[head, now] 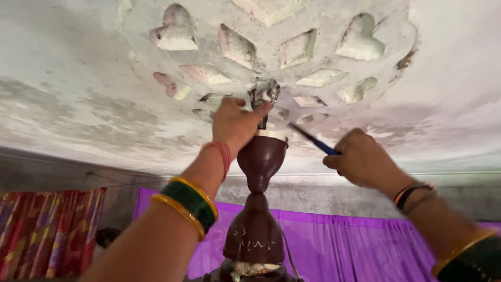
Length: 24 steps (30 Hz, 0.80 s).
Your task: The person uses pliers to adjust and tighten the mounting hardware at the ceiling attachment of a ceiling fan. They repeatedly grip and turn the metal fitting while holding the fan canopy steady with their other hand.
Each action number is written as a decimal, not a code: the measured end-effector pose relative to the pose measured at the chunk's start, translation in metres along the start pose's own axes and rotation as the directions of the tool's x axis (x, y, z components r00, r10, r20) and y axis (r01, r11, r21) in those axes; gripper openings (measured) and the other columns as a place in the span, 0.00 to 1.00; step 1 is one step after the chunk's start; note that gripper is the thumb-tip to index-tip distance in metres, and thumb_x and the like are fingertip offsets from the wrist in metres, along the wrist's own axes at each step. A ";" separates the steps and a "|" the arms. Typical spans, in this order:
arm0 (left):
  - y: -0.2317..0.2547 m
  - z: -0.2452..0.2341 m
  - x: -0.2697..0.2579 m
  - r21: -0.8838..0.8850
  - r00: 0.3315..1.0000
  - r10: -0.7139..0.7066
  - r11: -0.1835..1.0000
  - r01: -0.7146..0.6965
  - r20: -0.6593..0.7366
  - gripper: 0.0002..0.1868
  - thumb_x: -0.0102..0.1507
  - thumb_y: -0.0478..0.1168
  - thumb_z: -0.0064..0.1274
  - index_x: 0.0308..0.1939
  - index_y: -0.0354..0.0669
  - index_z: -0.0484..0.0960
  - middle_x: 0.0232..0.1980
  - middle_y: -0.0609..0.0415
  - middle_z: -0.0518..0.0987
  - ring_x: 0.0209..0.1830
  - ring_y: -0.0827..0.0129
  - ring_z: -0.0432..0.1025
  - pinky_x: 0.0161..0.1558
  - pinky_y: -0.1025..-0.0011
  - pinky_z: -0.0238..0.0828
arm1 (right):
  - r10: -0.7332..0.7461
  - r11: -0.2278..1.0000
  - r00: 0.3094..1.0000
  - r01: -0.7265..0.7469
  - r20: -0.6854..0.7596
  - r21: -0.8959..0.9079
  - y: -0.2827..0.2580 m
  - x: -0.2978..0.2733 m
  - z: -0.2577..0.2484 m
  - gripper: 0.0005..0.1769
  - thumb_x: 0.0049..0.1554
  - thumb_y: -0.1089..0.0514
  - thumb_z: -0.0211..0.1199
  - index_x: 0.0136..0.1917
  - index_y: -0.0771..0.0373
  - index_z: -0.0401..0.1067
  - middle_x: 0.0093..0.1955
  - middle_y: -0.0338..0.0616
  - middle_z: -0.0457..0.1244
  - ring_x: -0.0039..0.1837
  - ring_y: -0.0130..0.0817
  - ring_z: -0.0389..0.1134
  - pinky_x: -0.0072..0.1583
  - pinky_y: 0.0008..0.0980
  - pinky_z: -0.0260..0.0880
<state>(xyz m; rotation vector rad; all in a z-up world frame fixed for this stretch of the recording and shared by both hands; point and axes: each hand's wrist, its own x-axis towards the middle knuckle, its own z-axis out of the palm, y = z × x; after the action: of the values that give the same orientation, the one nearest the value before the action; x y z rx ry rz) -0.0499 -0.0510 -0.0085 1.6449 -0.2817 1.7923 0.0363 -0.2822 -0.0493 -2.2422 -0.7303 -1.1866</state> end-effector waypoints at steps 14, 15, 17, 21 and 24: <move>-0.051 0.011 0.012 -0.326 0.952 -0.011 0.938 0.115 0.305 0.18 0.61 0.45 0.60 0.48 0.33 0.85 0.33 0.57 0.79 0.30 0.75 0.69 0.35 0.73 0.69 | -0.007 0.707 0.989 -0.100 0.148 0.700 -0.019 0.028 0.029 0.18 0.57 0.52 0.65 0.41 0.71 0.80 0.36 0.46 0.67 0.39 0.35 0.69 0.46 0.43 0.79; -0.051 0.011 0.013 -0.331 0.947 -0.014 0.935 0.126 0.322 0.19 0.62 0.46 0.60 0.48 0.32 0.86 0.33 0.57 0.79 0.30 0.75 0.69 0.34 0.73 0.68 | -0.033 0.672 0.988 -0.088 0.148 0.735 -0.019 0.030 0.029 0.18 0.56 0.53 0.65 0.41 0.73 0.79 0.36 0.47 0.66 0.38 0.36 0.69 0.46 0.44 0.79; -0.053 0.010 0.012 -0.336 0.937 -0.031 0.929 0.156 0.349 0.19 0.62 0.46 0.59 0.50 0.34 0.85 0.35 0.56 0.80 0.31 0.75 0.69 0.35 0.73 0.69 | -0.078 0.597 0.985 -0.075 0.151 0.798 -0.019 0.029 0.027 0.18 0.54 0.55 0.66 0.40 0.77 0.77 0.35 0.49 0.63 0.36 0.38 0.67 0.44 0.46 0.81; -0.050 0.007 0.016 -0.310 0.899 -0.029 0.934 0.180 0.436 0.21 0.63 0.47 0.56 0.55 0.40 0.83 0.43 0.58 0.82 0.36 0.73 0.69 0.42 0.72 0.69 | -0.041 0.746 0.980 -0.098 0.192 0.659 -0.026 0.033 0.010 0.20 0.56 0.53 0.64 0.39 0.77 0.76 0.37 0.53 0.67 0.42 0.45 0.72 0.47 0.45 0.81; -0.050 0.002 0.022 -0.283 0.857 -0.025 0.939 0.197 0.515 0.21 0.64 0.48 0.54 0.58 0.45 0.83 0.49 0.61 0.82 0.42 0.75 0.68 0.48 0.74 0.66 | 0.019 0.795 0.978 -0.141 0.208 0.590 -0.032 0.029 -0.001 0.22 0.57 0.52 0.65 0.40 0.80 0.74 0.42 0.60 0.71 0.48 0.53 0.77 0.48 0.48 0.81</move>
<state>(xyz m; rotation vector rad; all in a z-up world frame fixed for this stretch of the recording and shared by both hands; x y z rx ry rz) -0.0173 -0.0079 -0.0017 1.8140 -0.6664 1.1205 0.0287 -0.2524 -0.0183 -1.8234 -0.9227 -0.5732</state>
